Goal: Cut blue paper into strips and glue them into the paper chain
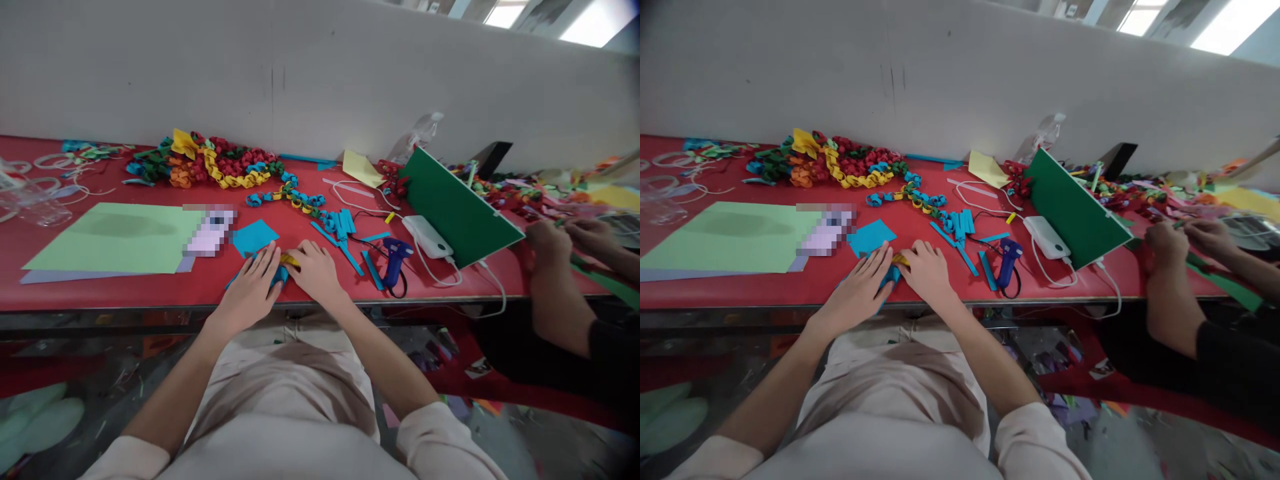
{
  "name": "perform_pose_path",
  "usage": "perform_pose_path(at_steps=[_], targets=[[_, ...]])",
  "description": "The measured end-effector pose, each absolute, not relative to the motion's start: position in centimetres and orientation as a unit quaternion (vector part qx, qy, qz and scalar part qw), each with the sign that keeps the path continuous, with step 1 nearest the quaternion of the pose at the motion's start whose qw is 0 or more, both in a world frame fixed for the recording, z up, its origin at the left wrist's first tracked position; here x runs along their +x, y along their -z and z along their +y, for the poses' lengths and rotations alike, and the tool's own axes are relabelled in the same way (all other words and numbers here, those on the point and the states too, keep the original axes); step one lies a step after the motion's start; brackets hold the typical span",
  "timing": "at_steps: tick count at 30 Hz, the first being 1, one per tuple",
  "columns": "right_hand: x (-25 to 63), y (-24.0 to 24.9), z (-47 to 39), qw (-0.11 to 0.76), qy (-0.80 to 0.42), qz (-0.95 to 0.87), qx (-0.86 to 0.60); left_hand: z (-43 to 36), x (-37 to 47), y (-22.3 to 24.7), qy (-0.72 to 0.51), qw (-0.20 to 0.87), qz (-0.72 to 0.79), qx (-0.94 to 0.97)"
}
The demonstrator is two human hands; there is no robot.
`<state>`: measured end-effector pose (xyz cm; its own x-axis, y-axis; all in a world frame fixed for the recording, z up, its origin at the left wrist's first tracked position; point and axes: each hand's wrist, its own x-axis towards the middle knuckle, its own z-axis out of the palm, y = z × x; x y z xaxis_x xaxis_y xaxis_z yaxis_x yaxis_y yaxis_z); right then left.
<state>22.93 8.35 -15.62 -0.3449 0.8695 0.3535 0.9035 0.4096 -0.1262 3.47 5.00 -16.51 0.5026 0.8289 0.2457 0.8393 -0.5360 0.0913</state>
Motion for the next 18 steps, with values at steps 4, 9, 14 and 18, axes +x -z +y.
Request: perform_pose_path(at_steps=[4,9,14,18], targets=[[23.5,15.8,7.6,0.205,0.051,-0.797,-0.566,4.9,3.7,16.8,0.141,0.011,-0.475,-0.869],[24.7,16.2,7.2,0.228,0.067,-0.762,-0.602,4.5,3.6,16.1,0.159,-0.010,-0.468,-0.869],[24.8,16.6,7.3,0.238,0.058,-0.754,-0.610,3.8,-0.9,14.6,0.255,0.019,-0.552,-0.794],[24.7,16.7,7.3,0.239,0.063,-0.751,-0.612,4.1,-5.6,15.2,0.267,0.099,-0.668,-0.687]])
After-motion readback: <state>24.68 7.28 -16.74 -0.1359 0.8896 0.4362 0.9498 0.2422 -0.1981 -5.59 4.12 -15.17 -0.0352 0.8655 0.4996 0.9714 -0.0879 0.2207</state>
